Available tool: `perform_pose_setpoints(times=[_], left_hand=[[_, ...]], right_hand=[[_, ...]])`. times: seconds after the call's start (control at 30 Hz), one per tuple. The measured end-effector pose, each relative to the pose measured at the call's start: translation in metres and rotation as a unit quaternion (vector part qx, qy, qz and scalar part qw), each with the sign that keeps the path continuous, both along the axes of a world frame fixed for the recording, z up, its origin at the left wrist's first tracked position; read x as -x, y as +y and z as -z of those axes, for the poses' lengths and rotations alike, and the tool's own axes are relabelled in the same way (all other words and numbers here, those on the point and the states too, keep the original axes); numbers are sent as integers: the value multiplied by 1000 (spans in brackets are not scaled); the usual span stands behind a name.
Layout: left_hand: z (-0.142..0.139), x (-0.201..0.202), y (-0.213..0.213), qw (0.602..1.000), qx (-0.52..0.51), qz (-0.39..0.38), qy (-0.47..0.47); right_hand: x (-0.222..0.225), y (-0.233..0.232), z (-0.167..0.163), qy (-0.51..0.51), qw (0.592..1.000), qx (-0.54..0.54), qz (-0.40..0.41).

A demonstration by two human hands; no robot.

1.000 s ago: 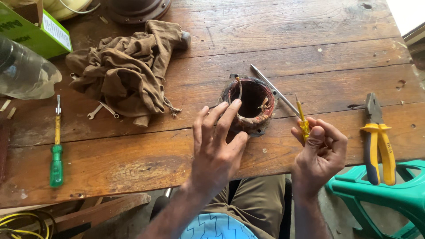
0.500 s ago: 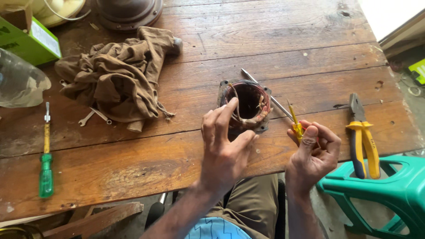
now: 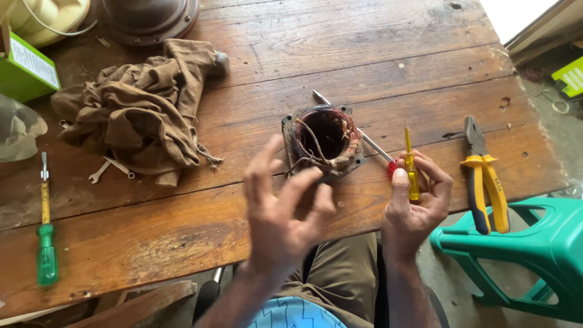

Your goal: The person sits at a wooden workbench removing burnt copper windings from an electric motor stator. They pull wire out by hand, use a yellow screwdriver to pry and hook the windings, and use pliers to grip and extract remaining wire pieces from the housing.

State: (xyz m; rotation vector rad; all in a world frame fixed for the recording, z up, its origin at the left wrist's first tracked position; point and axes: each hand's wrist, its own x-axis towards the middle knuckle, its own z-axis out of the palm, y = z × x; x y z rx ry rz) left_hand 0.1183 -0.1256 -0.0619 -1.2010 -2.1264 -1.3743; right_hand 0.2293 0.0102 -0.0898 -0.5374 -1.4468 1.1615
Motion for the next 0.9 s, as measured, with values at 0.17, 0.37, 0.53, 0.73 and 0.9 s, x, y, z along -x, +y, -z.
perform_pose_setpoints(times=[0.17, 0.37, 0.53, 0.73, 0.9], left_hand=[[6, 24, -11, 996, 81, -3, 44], [9, 23, -14, 995, 63, 37, 73], [11, 17, -16, 993, 56, 44, 90], [15, 9, -10, 997, 51, 20, 54], [19, 7, -9, 999, 23, 18, 36]], right_hand=[[1, -2, -3, 9, 1000, 14, -13], [0, -3, -1, -1, 1000, 5, -8], [0, -3, 0, -5, 1000, -7, -4], [0, -2, -2, -36, 999, 21, 6], [-2, -3, -1, -38, 999, 21, -3]])
